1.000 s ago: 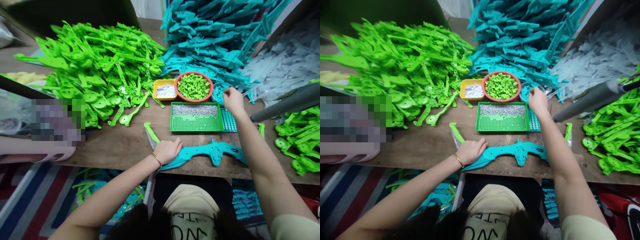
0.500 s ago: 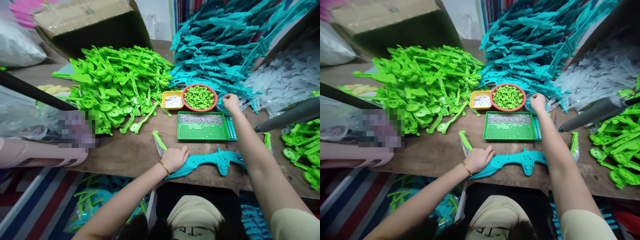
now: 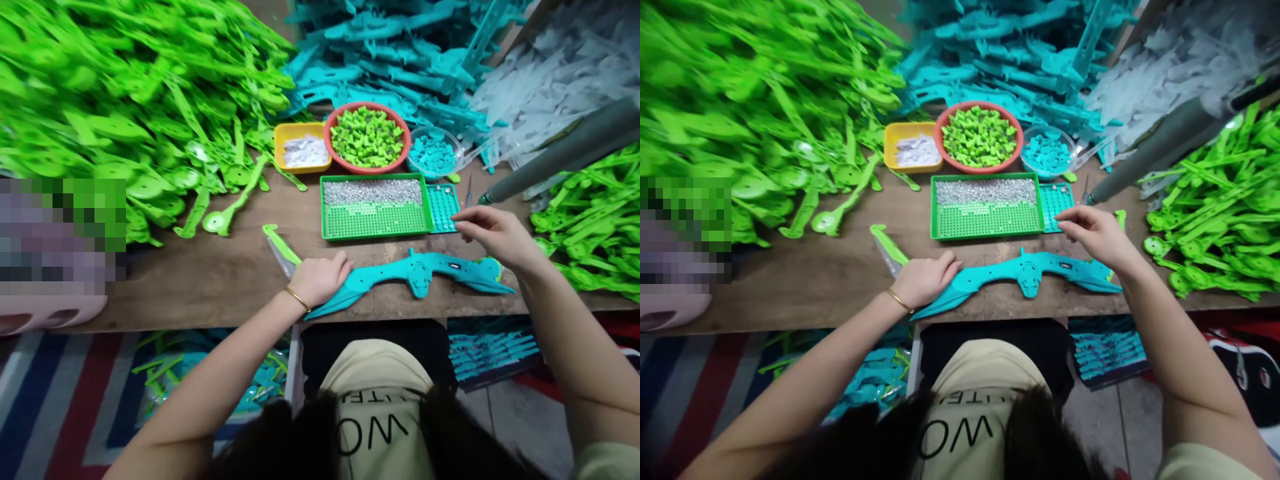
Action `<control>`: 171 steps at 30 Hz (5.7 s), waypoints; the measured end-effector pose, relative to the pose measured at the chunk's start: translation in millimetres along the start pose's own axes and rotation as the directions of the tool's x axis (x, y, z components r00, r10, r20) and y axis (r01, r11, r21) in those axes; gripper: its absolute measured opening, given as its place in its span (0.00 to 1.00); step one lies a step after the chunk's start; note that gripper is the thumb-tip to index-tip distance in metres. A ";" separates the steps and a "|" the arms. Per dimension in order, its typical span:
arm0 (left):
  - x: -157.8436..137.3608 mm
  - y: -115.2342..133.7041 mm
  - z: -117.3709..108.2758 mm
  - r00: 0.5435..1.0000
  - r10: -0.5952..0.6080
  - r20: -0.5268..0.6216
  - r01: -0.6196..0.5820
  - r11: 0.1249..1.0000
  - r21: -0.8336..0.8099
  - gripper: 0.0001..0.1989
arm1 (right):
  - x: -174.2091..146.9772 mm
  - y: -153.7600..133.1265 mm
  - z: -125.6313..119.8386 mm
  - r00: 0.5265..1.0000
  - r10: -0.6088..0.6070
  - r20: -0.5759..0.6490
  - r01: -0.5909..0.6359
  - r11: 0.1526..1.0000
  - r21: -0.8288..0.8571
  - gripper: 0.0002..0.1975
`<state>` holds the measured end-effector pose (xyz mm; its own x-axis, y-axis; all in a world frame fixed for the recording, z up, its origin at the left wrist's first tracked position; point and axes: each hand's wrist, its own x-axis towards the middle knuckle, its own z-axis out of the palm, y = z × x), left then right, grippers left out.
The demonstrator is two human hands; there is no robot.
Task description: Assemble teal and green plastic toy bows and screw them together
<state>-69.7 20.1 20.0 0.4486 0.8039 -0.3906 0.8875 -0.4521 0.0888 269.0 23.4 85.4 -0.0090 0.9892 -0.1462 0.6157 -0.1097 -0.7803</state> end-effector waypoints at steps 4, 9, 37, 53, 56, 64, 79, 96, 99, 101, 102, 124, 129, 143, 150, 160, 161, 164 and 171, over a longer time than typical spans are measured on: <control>0.6 1.3 0.5 1.000 -0.018 0.000 0.018 1.000 0.022 0.25 | -15.5 23.1 -8.5 0.996 0.075 0.044 -0.076 0.997 0.026 0.17; 1.4 2.2 1.2 0.999 -0.037 0.004 0.037 0.999 0.034 0.25 | -24.2 39.7 -7.7 0.989 0.143 0.027 -0.146 0.976 0.163 0.22; 4.5 2.4 -4.6 0.994 -0.085 0.074 0.082 0.996 0.043 0.25 | 29.1 44.7 -16.6 0.670 -0.050 0.741 0.126 0.991 -0.046 0.18; 4.4 -0.7 -0.6 0.996 -0.077 0.054 0.074 0.996 0.052 0.26 | 36.1 50.6 -9.3 0.577 -0.041 0.816 0.200 0.975 -0.092 0.19; 2.7 -1.0 1.7 0.995 -0.087 0.038 0.085 0.995 0.048 0.25 | 28.7 54.6 -7.9 0.674 -0.034 0.738 0.176 0.978 -0.116 0.21; -2.1 -1.9 11.4 0.994 -0.099 -0.050 0.102 0.993 0.057 0.27 | 19.0 64.4 -2.9 0.735 0.184 0.653 -0.015 0.967 -0.256 0.24; -3.1 13.3 11.9 0.992 -0.096 -0.087 0.094 0.995 -0.026 0.23 | -11.6 54.2 35.7 0.920 -0.078 0.384 0.165 0.966 -0.199 0.24; 8.2 18.4 13.3 0.919 -0.006 -0.394 -0.124 0.945 -0.303 0.16 | 22.9 32.6 -24.2 0.416 -0.300 -0.858 0.563 0.826 -0.016 0.34; 5.9 -8.8 9.9 0.812 -0.315 -0.492 0.093 0.901 -0.423 0.16 | 47.5 11.2 -11.4 0.636 -0.127 -0.761 0.448 0.864 0.230 0.23; 3.5 -32.6 6.6 0.737 -0.541 -0.404 0.317 0.805 -0.501 0.16 | 52.4 -7.3 8.6 0.687 -0.154 -0.710 0.415 0.886 0.209 0.19; 3.3 -43.3 5.0 0.734 -0.588 -0.340 0.377 0.769 -0.516 0.19 | 53.1 -18.1 20.3 0.709 -0.189 -0.679 0.420 0.887 0.192 0.21; 14.8 -57.6 35.6 0.878 -0.469 0.099 -0.191 -0.531 -0.825 0.31 | 106.9 -91.3 198.6 0.709 -0.092 -0.699 0.548 0.696 0.464 0.18; 15.9 -58.2 37.0 0.880 -0.465 0.100 -0.194 -0.544 -0.816 0.32 | 107.4 -90.7 200.6 0.700 -0.148 -0.698 0.604 0.644 0.469 0.15; 15.8 -54.6 40.5 0.941 -0.325 0.099 -0.107 -0.558 -0.823 0.22 | 76.9 -136.1 190.2 0.693 -0.209 -0.690 0.674 0.529 0.516 0.12; 19.8 -49.5 46.5 0.947 -0.317 0.042 -0.151 -0.558 -0.816 0.20 | 65.5 -147.6 239.8 0.792 -0.344 -0.504 0.602 0.576 0.553 0.13; 22.2 -47.0 46.6 0.934 -0.355 0.032 -0.176 -0.538 -0.824 0.20 | 72.2 -145.1 254.8 0.818 -0.329 -0.472 0.572 0.549 0.610 0.11; 22.0 -46.9 46.4 0.932 -0.363 0.026 -0.181 -0.525 -0.831 0.19 | 72.3 -143.3 257.7 0.813 -0.339 -0.473 0.579 0.547 0.604 0.11; 21.2 -47.1 45.7 0.924 -0.382 0.001 -0.204 -0.497 -0.844 0.20 | 72.8 -140.0 263.4 0.800 -0.361 -0.480 0.597 0.565 0.569 0.14; 22.7 -50.2 41.3 0.881 -0.468 0.067 -0.249 -0.579 -0.776 0.24 | 89.7 -140.8 209.5 0.661 -0.296 -0.690 0.709 0.547 0.445 0.11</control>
<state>-108.4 45.1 -31.2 -0.0277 0.8939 -0.4475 -0.5439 0.3621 0.7570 16.4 107.2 54.8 0.3551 0.7532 0.5536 -0.0208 0.5985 -0.8009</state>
